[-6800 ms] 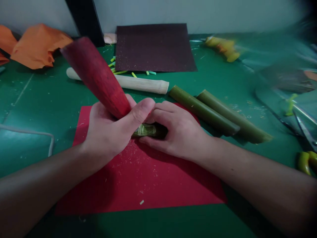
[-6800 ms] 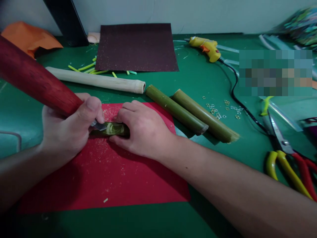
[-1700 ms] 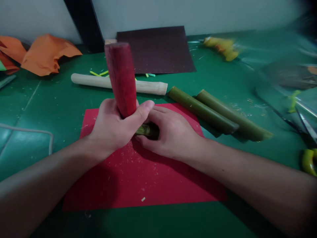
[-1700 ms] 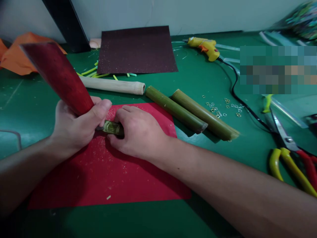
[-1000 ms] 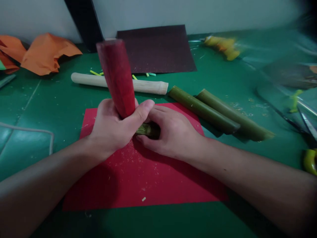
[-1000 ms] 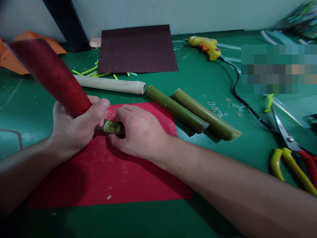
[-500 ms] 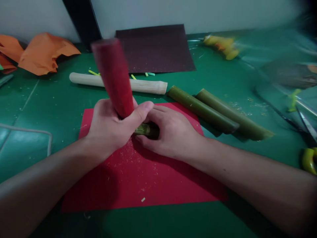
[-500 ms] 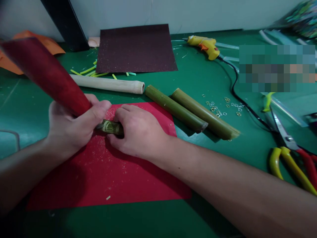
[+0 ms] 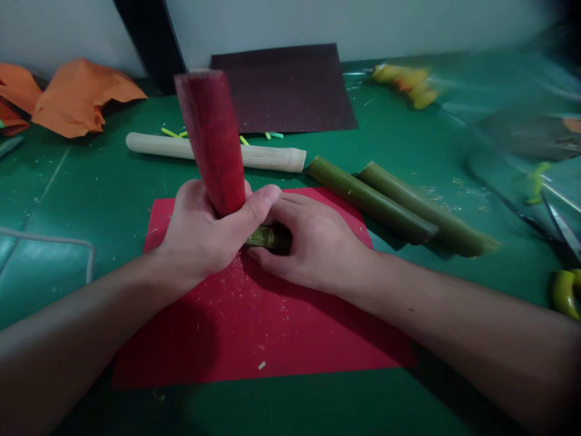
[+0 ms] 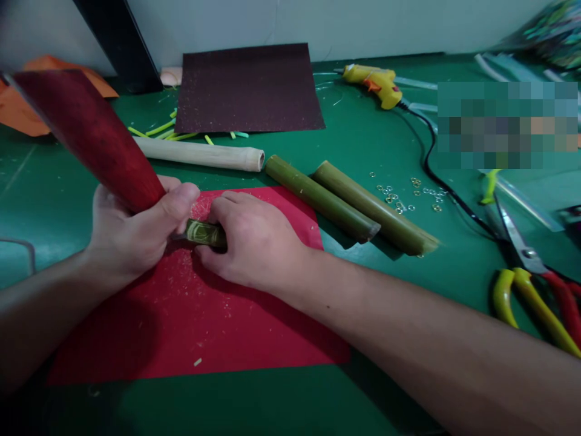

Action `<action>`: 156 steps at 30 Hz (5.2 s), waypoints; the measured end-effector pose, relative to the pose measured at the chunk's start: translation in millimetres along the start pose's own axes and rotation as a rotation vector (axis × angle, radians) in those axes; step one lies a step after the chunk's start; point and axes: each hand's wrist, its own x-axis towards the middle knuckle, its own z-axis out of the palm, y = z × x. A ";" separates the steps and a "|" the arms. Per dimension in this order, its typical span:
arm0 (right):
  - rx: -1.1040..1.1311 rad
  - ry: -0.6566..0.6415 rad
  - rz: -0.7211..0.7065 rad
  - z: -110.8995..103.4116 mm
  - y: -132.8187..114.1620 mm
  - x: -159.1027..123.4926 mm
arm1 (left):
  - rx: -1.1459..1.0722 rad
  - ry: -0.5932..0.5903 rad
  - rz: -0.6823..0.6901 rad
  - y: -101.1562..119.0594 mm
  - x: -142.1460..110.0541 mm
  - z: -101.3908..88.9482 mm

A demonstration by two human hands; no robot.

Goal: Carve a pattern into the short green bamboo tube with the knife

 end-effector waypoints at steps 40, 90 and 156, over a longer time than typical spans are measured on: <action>0.027 -0.020 0.043 -4.1 -0.3 -1.3 | -0.038 -0.047 -0.006 0.6 1.7 -0.3; 0.007 -0.009 0.042 -2.8 -1.7 -0.3 | 0.008 -0.059 0.005 3.4 1.3 -0.4; -0.020 -0.043 0.019 -4.7 0.6 -8.5 | -0.021 0.072 0.075 2.1 -3.8 7.5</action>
